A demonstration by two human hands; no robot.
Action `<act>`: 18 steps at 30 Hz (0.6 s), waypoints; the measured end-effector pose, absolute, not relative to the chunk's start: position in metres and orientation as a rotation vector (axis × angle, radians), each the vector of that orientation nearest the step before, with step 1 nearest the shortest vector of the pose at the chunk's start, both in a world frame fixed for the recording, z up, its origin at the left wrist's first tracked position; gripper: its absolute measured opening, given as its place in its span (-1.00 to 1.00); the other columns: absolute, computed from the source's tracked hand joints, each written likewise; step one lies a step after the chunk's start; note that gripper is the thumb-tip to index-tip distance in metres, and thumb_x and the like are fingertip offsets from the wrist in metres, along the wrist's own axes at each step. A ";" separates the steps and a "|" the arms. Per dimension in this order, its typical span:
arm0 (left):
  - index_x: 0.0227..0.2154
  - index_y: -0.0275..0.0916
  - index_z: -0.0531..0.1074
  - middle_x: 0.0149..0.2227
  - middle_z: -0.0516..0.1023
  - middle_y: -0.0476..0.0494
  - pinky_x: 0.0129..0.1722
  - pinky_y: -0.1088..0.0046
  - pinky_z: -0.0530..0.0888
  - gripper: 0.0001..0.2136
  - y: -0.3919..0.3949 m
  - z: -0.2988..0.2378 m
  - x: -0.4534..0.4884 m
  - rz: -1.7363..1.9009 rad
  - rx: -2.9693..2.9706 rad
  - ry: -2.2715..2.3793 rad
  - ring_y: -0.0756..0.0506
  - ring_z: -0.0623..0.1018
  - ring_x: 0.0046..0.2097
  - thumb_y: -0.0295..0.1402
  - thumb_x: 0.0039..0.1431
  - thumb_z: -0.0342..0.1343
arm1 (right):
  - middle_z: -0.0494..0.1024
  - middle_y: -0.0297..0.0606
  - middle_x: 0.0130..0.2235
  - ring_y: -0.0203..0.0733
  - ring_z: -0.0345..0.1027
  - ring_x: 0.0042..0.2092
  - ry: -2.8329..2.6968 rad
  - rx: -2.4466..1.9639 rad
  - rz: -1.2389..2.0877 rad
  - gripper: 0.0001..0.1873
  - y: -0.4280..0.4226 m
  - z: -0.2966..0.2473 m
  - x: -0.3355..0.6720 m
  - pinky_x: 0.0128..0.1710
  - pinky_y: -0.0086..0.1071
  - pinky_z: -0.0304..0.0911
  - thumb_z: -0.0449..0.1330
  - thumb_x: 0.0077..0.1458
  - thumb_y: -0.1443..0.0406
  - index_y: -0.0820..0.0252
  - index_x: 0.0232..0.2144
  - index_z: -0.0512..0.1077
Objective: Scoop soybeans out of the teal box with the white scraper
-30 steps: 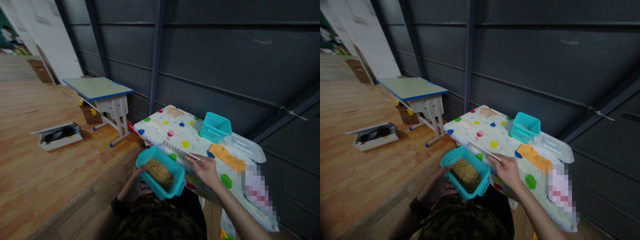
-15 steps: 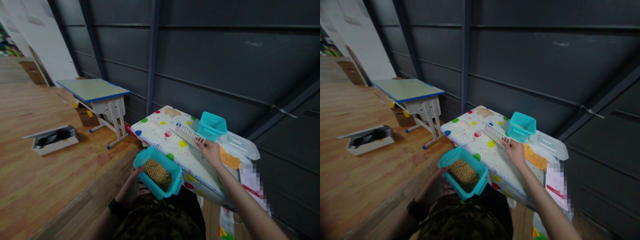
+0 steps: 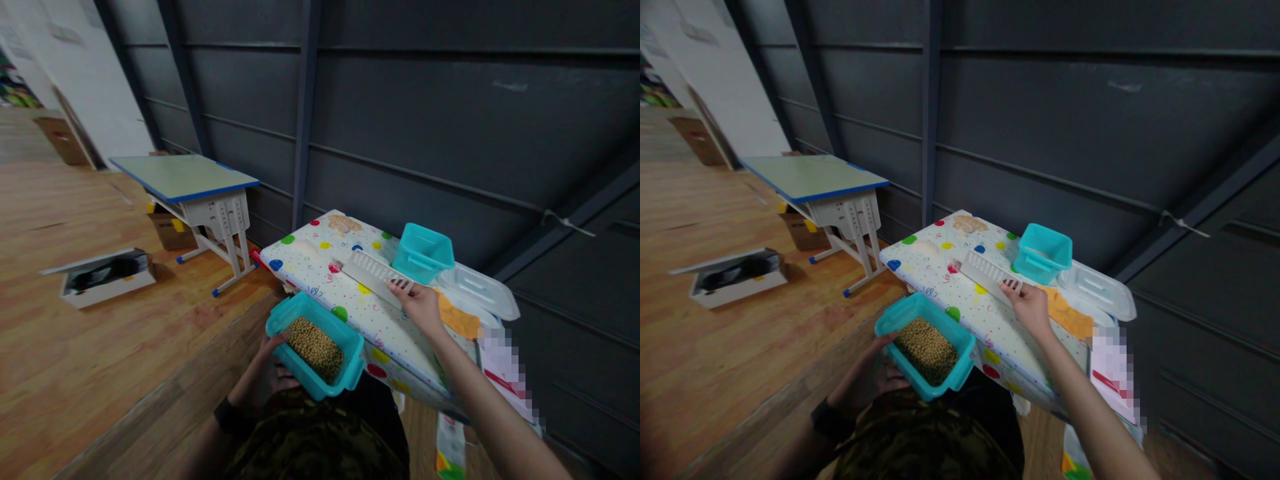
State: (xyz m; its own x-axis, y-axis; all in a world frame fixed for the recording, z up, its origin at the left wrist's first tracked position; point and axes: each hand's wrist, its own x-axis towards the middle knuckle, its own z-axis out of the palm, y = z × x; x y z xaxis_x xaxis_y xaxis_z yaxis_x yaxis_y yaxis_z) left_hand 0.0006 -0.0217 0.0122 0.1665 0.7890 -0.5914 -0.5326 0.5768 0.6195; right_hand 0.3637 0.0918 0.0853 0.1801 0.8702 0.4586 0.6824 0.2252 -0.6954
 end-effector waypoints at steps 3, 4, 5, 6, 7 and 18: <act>0.48 -0.05 0.25 0.29 0.67 -0.49 0.13 -0.16 0.71 -0.10 -0.022 0.010 0.000 0.962 0.324 1.019 -0.53 0.79 0.15 0.00 0.17 0.53 | 0.35 -0.29 -0.65 -0.19 0.17 -0.54 -1.532 -1.531 0.258 -0.16 0.092 0.085 0.364 -0.52 -0.30 0.03 0.26 0.09 -0.50 0.09 -0.65 0.46; 0.48 -0.04 0.24 0.29 0.67 -0.48 0.13 -0.16 0.71 -0.09 -0.022 0.009 0.000 0.960 0.326 1.015 -0.52 0.79 0.15 0.00 0.17 0.53 | 0.34 -0.30 -0.65 -0.19 0.16 -0.54 -1.533 -1.531 0.263 -0.17 0.092 0.085 0.364 -0.52 -0.31 0.04 0.27 0.09 -0.48 0.09 -0.65 0.46; 0.47 -0.04 0.23 0.30 0.66 -0.48 0.14 -0.16 0.71 -0.08 -0.023 0.009 0.000 0.958 0.328 1.013 -0.52 0.80 0.15 0.01 0.15 0.53 | 0.34 -0.31 -0.65 -0.20 0.15 -0.53 -1.538 -1.525 0.272 -0.18 0.092 0.085 0.364 -0.52 -0.31 0.04 0.28 0.09 -0.47 0.09 -0.65 0.46; 0.47 -0.05 0.23 0.30 0.66 -0.48 0.14 -0.16 0.70 -0.07 -0.023 0.009 0.000 0.952 0.328 1.016 -0.52 0.80 0.13 0.02 0.13 0.54 | 0.33 -0.32 -0.65 -0.21 0.14 -0.54 -1.543 -1.515 0.282 -0.19 0.091 0.085 0.363 -0.53 -0.32 0.04 0.30 0.09 -0.46 0.10 -0.65 0.46; 0.46 -0.05 0.23 0.30 0.66 -0.48 0.14 -0.16 0.70 -0.06 -0.023 0.010 0.000 0.948 0.332 1.020 -0.51 0.81 0.12 0.02 0.11 0.55 | 0.33 -0.32 -0.65 -0.22 0.12 -0.54 -1.547 -1.505 0.294 -0.19 0.090 0.086 0.363 -0.53 -0.32 0.03 0.31 0.08 -0.46 0.10 -0.65 0.46; 0.46 -0.04 0.24 0.30 0.65 -0.47 0.14 -0.16 0.71 -0.10 -0.022 0.013 0.000 0.946 0.321 1.025 -0.51 0.81 0.11 -0.01 0.15 0.53 | 0.36 -0.30 -0.62 -0.21 0.16 -0.51 -1.577 -1.471 0.333 -0.22 0.077 0.088 0.360 -0.54 -0.34 0.05 0.34 0.09 -0.41 0.09 -0.68 0.43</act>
